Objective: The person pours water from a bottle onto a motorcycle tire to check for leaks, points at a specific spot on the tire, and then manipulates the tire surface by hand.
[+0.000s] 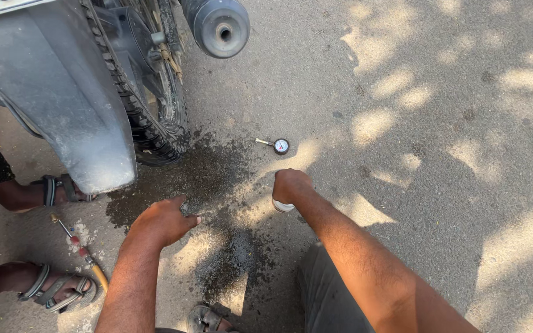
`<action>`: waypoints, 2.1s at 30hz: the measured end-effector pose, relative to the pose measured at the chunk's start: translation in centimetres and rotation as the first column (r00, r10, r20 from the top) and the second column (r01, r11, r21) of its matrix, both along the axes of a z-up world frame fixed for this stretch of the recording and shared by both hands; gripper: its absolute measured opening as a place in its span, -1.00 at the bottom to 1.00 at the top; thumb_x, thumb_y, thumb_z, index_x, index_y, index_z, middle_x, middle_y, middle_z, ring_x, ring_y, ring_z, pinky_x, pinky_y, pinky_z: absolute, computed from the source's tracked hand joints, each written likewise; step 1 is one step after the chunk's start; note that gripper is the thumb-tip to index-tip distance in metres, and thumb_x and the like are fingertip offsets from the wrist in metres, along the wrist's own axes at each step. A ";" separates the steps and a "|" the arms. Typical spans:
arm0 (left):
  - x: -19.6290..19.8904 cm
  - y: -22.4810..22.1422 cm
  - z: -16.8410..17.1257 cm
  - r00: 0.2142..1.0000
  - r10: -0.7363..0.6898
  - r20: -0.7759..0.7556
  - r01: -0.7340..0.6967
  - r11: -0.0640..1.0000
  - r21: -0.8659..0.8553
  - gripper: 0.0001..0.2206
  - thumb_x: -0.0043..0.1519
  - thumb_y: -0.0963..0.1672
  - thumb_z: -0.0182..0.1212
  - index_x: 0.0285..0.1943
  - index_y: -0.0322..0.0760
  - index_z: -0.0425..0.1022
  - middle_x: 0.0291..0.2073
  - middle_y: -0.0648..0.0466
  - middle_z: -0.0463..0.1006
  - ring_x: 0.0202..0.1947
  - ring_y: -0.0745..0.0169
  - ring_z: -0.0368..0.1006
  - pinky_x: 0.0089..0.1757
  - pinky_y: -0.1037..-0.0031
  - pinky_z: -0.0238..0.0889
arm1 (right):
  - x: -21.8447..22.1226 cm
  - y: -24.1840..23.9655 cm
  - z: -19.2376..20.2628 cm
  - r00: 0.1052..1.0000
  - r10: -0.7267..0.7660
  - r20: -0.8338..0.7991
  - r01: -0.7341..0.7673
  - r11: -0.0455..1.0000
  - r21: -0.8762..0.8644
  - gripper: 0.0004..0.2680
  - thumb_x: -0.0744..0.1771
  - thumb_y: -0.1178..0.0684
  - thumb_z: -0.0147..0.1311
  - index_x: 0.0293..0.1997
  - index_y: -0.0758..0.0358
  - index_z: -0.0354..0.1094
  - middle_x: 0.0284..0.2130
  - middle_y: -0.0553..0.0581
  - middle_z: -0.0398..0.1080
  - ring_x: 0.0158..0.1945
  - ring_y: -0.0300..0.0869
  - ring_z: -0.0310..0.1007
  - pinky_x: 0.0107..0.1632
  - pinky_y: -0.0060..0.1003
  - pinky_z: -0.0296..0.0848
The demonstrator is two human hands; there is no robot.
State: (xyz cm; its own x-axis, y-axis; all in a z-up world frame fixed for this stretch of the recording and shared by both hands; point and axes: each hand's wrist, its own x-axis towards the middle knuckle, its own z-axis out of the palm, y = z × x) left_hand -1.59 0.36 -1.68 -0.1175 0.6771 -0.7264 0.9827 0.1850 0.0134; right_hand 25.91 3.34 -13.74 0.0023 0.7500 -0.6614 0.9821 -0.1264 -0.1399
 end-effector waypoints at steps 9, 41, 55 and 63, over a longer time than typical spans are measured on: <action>0.0 0.1 0.1 1.000 -0.005 0.001 0.005 1.000 0.009 -0.29 0.25 0.12 0.25 0.58 0.07 0.11 0.48 -0.01 0.24 0.45 -0.02 0.21 0.33 0.04 0.15 | -3.8 -0.8 -1.1 0.989 0.130 0.065 -0.129 0.992 -0.017 -0.77 0.35 0.10 0.03 0.09 0.31 0.45 -0.07 0.26 0.53 -0.05 -0.03 0.60 -0.03 -0.11 0.62; -2.1 1.6 -1.1 0.984 0.166 -0.069 -0.120 0.892 0.435 -0.03 0.16 0.17 0.33 0.58 -0.46 -0.07 0.47 -0.35 0.07 0.51 -0.36 -0.12 0.35 -0.06 0.01 | -0.3 0.3 -1.2 0.999 0.042 0.011 -0.041 0.998 -0.039 -0.74 0.33 0.08 0.09 0.12 0.30 0.44 -0.08 0.31 0.54 -0.06 0.01 0.60 -0.04 -0.05 0.58; -0.3 0.4 -0.6 0.998 0.033 0.054 -0.032 0.999 -0.011 -0.16 0.16 0.15 0.35 0.61 0.07 0.02 0.49 -0.05 0.21 0.48 -0.07 0.16 0.35 0.06 0.12 | -3.7 -0.6 -0.8 0.986 0.154 0.069 -0.150 0.987 -0.061 -0.80 0.37 0.10 0.02 0.07 0.33 0.41 -0.14 0.25 0.50 -0.16 -0.13 0.57 -0.16 -0.19 0.63; -0.7 0.7 -0.5 0.999 0.048 0.018 -0.048 0.998 0.030 -0.19 0.19 0.15 0.30 0.61 0.03 0.03 0.43 -0.08 0.31 0.42 -0.05 0.26 0.31 0.03 0.19 | 0.5 0.8 -0.9 0.999 0.041 -0.025 -0.042 0.999 -0.006 -0.72 0.31 0.11 0.14 0.13 0.28 0.42 -0.05 0.31 0.52 -0.01 0.04 0.57 0.05 -0.03 0.53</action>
